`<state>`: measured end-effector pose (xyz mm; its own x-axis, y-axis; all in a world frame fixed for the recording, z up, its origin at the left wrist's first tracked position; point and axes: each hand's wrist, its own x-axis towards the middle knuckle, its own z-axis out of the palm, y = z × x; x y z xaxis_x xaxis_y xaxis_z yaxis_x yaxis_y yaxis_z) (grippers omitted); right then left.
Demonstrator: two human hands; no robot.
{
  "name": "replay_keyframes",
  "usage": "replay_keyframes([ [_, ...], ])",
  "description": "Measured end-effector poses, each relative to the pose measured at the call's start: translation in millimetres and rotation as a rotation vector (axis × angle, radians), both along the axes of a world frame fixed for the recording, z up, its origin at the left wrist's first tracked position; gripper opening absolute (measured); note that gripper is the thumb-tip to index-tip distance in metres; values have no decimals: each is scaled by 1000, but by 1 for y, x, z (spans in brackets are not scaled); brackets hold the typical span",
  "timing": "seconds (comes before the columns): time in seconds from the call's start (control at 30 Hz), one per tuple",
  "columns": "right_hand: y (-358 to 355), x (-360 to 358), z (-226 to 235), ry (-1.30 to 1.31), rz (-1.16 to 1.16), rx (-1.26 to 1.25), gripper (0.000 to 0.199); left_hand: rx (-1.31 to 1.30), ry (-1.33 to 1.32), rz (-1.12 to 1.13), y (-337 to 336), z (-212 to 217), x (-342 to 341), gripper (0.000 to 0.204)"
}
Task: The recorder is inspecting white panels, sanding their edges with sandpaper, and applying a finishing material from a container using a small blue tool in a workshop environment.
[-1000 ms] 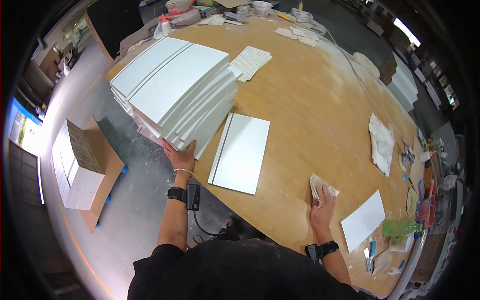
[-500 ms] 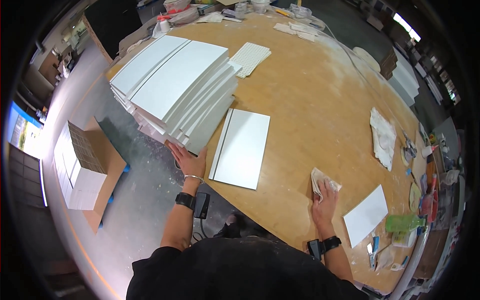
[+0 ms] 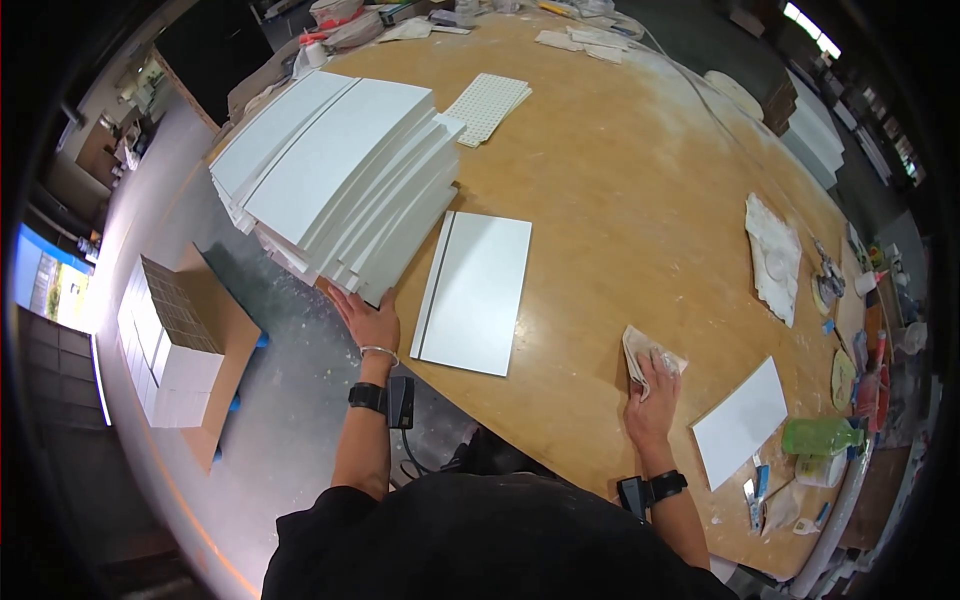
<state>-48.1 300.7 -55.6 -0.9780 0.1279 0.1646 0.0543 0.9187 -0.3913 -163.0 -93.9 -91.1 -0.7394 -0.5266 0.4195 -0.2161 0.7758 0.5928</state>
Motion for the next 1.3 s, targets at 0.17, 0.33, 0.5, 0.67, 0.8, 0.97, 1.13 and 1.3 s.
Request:
replay_keyframes([
  [0.17,-1,1,-6,41,6,29,45,-45,79,-62,-11,-3,-1,77],
  [0.33,4,0,-9,47,13,30,47,-10,156,-128,-20,-4,10,82],
  [0.5,5,-4,-14,28,-8,-29,45,-61,121,-390,46,50,54,65],
  [0.67,27,3,3,13,-25,-251,44,490,-389,-1298,170,101,51,44],
  [0.8,66,71,9,292,-508,-790,50,205,-547,-1661,273,101,67,49],
  [0.97,119,160,60,552,-528,-805,43,-133,-204,-1814,384,56,93,62],
  [1.13,116,178,-20,142,-519,-84,61,-355,-80,-1832,397,24,130,69],
  [1.3,74,189,0,96,-213,-115,59,-353,-161,-1771,316,44,126,65],
])
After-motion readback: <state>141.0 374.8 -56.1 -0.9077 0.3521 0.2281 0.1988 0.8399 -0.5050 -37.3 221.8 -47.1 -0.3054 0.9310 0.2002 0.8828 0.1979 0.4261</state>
